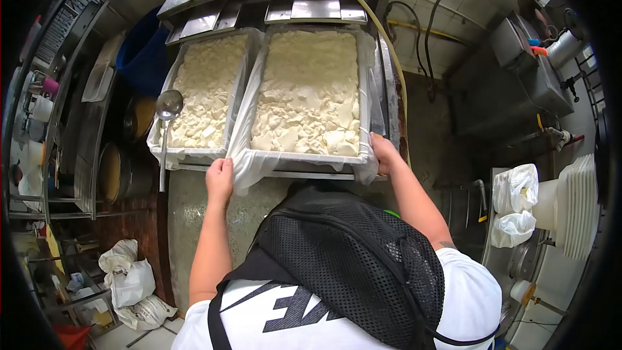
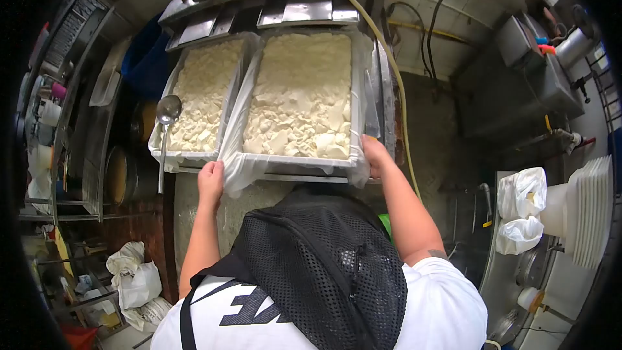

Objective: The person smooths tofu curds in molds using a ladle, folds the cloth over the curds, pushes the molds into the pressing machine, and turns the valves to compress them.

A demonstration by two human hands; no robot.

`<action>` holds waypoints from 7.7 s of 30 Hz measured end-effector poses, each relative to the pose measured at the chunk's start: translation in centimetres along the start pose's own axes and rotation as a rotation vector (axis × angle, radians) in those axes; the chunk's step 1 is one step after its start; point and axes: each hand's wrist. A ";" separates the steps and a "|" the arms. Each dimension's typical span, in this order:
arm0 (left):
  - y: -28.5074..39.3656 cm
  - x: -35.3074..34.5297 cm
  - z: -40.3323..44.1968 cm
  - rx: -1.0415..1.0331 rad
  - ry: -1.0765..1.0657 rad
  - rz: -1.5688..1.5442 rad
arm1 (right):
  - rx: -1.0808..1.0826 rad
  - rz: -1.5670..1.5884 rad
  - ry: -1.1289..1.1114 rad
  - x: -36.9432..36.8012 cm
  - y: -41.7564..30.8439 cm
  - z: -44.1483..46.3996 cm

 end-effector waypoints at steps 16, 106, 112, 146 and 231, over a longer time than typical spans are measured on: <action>6.6 0.8 -5.0 -0.310 -0.102 0.226 | 0.986 -0.518 0.261 -1.2 -3.1 -6.2; -2.5 -5.0 1.7 0.174 -0.226 -0.386 | 0.626 -2.724 -0.357 -45.1 -24.3 30.1; -2.8 -1.2 2.5 0.448 -0.543 -0.196 | 0.915 -2.730 -0.028 -42.6 -23.2 37.4; 9.8 2.1 8.5 -0.437 -0.745 -0.152 | 0.793 -2.322 0.166 -37.5 -30.3 27.7; 22.8 -18.0 44.0 0.094 -0.625 0.273 | 0.408 -1.427 0.499 -14.1 -31.4 17.5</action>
Point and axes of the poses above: each hand's wrist, its own z-axis towards the middle knuckle, its own x-axis out of the back of the hand, y = z × x, and after that the axes turned 1 degree about x, right-handed
